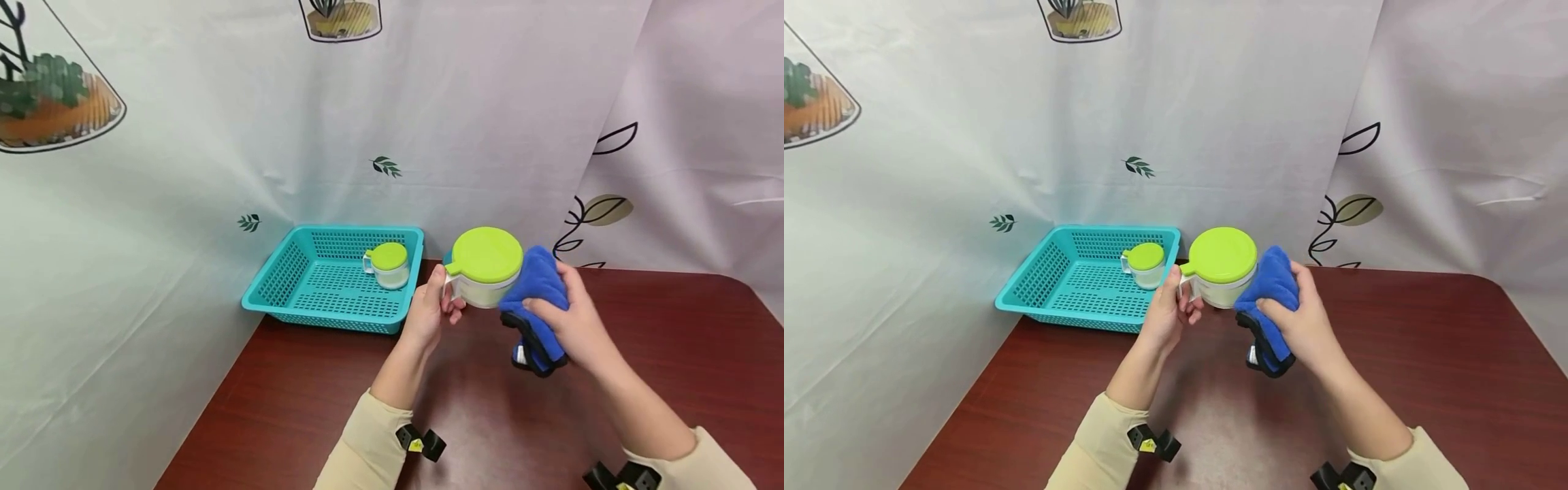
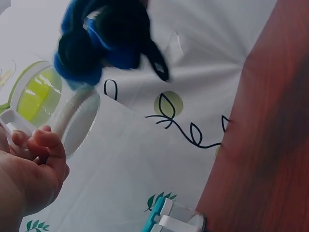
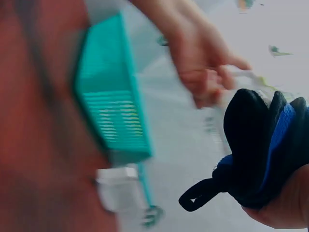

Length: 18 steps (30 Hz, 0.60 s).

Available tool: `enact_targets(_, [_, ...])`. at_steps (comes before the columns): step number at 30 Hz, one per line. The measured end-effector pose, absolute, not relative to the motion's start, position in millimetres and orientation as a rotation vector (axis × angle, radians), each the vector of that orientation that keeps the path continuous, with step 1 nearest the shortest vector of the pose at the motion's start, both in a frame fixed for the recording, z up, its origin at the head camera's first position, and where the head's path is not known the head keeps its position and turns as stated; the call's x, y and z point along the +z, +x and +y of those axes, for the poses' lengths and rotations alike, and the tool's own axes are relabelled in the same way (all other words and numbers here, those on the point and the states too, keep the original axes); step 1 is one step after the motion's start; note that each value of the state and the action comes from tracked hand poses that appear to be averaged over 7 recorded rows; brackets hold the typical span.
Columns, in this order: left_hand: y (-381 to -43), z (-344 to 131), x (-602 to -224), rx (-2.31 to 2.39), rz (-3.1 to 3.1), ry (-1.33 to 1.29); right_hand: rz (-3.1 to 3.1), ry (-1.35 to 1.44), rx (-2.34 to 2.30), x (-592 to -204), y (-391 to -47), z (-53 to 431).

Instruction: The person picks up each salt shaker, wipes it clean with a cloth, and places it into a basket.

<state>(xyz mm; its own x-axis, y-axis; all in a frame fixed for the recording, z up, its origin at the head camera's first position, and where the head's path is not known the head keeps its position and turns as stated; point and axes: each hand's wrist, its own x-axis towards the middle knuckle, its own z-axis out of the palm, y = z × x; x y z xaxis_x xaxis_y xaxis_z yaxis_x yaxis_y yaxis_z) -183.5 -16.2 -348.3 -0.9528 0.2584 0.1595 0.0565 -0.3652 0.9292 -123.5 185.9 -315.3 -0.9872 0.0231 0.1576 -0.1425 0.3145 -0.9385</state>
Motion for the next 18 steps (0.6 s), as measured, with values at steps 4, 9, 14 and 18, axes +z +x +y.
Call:
enact_targets(4, [-182, -17, -350, 2.447, 1.719, 0.414, -2.362, 0.091, 1.852, -318, -119, 177])
enact_targets(9, [-181, -10, -349, 2.459, 1.734, 0.434, -2.158, 0.037, 1.954, -313, -115, 170])
enact_targets(14, [-179, -2, -351, 2.533, 1.794, 0.401, -1.973, -0.137, 2.012, -326, -114, 149])
enact_targets(18, [-175, 6, -352, 2.561, 1.855, 0.387, -1.767, -0.162, 2.047, -330, -113, 137])
